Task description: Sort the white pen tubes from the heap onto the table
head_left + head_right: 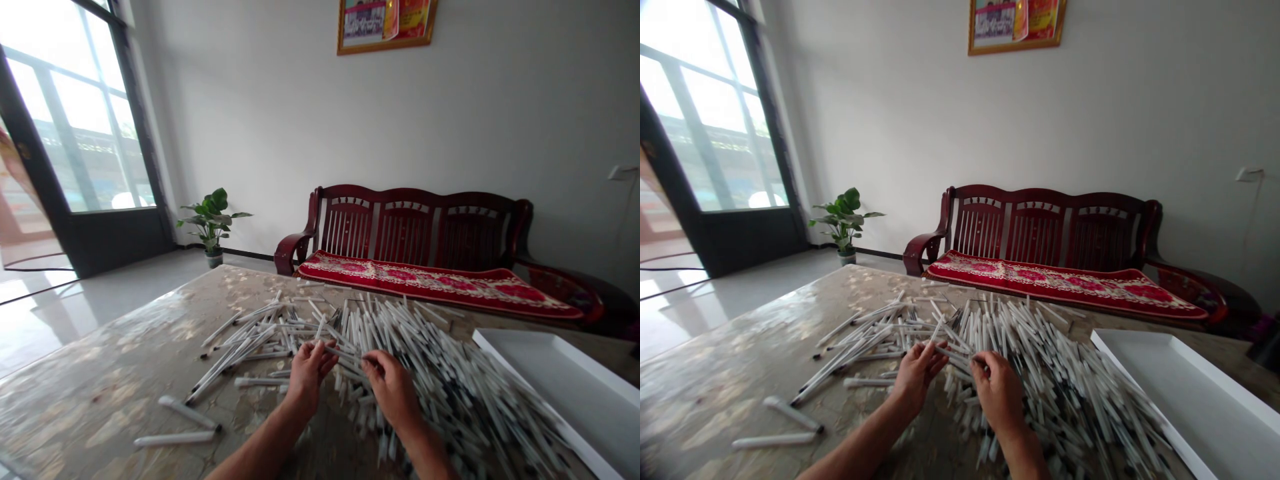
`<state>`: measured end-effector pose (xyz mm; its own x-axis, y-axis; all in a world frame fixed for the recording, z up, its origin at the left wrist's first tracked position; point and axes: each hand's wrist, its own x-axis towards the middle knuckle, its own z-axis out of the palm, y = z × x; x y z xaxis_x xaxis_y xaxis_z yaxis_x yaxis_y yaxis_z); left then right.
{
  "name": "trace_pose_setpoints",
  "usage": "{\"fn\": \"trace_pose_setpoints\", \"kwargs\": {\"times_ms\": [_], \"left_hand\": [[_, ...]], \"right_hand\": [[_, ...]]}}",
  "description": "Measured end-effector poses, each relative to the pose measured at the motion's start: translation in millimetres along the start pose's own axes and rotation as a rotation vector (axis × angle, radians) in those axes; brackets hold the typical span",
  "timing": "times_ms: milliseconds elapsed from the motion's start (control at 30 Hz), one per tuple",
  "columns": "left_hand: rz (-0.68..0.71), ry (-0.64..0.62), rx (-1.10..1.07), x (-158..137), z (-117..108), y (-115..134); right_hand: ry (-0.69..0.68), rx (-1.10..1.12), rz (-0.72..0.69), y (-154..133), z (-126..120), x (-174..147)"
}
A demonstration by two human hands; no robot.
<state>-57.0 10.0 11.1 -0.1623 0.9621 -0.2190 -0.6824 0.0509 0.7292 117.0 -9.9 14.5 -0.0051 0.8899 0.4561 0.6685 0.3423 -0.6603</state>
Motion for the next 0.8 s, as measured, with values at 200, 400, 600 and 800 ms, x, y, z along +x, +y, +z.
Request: {"fn": "trace_pose_setpoints", "kwargs": {"times_ms": [200, 400, 600, 800], "left_hand": [[0.076, 0.130, -0.036, 13.7, -5.0, 16.2], [0.247, 0.360, -0.061, 35.3, -20.9, 32.8], [0.363, 0.008, 0.219, 39.9, -22.0, 13.5], [0.585, -0.144, 0.836, 30.6, -22.8, 36.7]], "right_hand": [[0.102, -0.045, 0.036, 9.8, -6.1, 5.0], [0.189, -0.106, 0.255, 19.0, -16.7, 9.4], [0.146, -0.144, 0.284, 24.6, -4.5, 7.2], [0.104, -0.202, 0.189, 27.7, 1.2, 4.1]]}}
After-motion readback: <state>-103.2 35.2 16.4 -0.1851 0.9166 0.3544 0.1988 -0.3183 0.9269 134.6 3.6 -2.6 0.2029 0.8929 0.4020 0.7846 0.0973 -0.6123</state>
